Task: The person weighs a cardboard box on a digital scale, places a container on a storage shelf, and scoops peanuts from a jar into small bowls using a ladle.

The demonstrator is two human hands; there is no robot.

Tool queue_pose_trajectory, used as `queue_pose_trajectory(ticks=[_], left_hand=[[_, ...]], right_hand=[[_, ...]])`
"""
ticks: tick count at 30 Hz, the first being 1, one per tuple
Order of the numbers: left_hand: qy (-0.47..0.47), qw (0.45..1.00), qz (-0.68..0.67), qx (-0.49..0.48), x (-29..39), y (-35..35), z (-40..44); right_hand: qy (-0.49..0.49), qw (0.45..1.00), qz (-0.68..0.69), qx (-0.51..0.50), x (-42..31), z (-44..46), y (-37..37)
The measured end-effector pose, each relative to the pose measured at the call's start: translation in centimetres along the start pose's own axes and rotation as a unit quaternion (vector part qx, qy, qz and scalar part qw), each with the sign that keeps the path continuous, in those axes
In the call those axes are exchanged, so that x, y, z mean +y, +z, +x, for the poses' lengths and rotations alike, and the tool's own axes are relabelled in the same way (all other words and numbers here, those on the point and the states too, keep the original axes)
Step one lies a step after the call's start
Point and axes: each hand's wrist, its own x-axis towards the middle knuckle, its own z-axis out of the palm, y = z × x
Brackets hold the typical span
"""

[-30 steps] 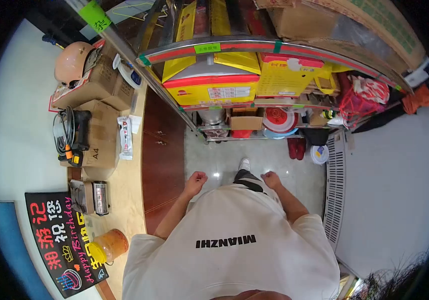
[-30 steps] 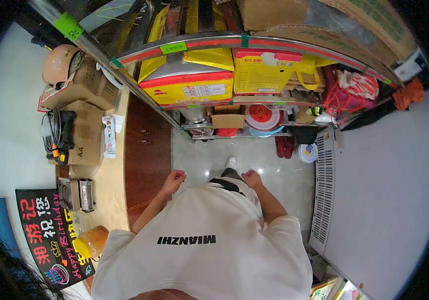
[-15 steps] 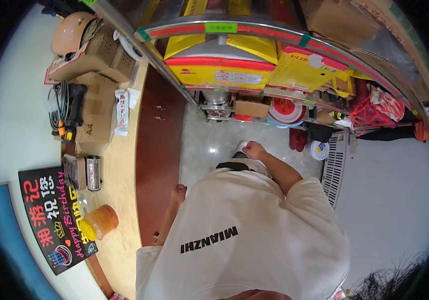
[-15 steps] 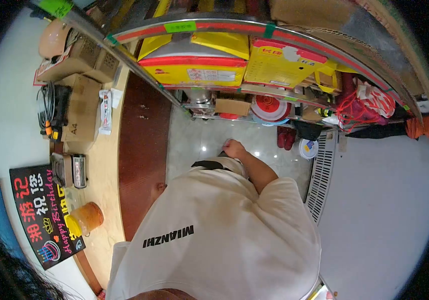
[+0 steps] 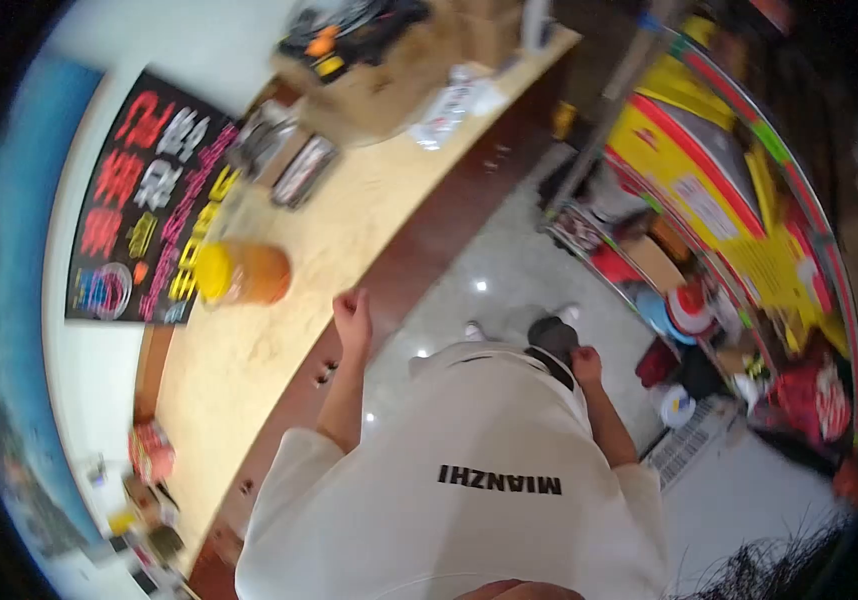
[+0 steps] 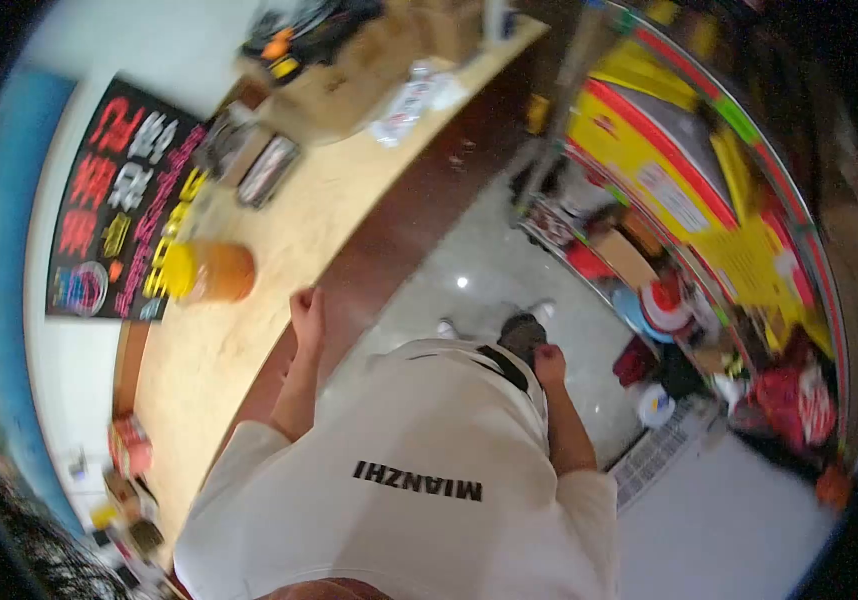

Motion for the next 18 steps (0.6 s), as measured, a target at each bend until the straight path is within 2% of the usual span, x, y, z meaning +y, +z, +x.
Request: queue_pose_trajectory(ticks=[2,4,6,8,9,11,12,14,15,17,18], left_hand=[[0.088,0.995,-0.005,0.044,4.3,-2.5,2.6],[0.231,0.961,0.065,0.134,8.6,-4.7,4.4],[0.277,0.915,0.216,0.198,11.0,-7.6,6.6],[0.283,0.864,0.318,0.269,11.3,-10.6,9.9],[0.243,0.864,0.339,0.282,11.0,-12.2,11.7],[0.173,0.864,0.372,0.291,10.6,-15.1,14.6],[0.143,0.864,0.386,0.289,10.5,-16.4,15.9],[0.021,0.864,0.435,0.253,9.4,-19.1,19.4],[-0.033,0.881,0.435,0.184,9.8,-21.1,20.7],[-0.083,0.879,0.453,0.128,8.1,-23.5,23.9],[-0.053,0.931,0.361,0.029,5.1,-25.4,27.1]], right_hand=[[-0.043,0.998,0.042,0.024,3.5,-0.4,1.6],[-0.022,0.999,0.036,-0.001,0.2,-2.4,1.2],[-0.008,0.999,0.039,-0.014,-2.3,-2.5,1.3],[-0.028,0.994,0.001,-0.108,-1.7,-1.2,1.5],[-0.032,0.993,0.0,-0.112,-1.7,-0.5,1.7],[-0.042,0.981,-0.115,-0.153,-1.7,0.6,1.5],[-0.042,0.981,-0.117,-0.151,-2.3,0.6,1.5],[-0.03,0.983,-0.119,-0.135,-4.0,0.1,1.5],[-0.027,0.985,-0.116,-0.121,-4.6,-0.3,1.6],[-0.029,0.988,-0.057,-0.143,-5.1,-1.7,1.4],[-0.024,0.991,-0.054,-0.124,-5.2,-2.6,1.1]])
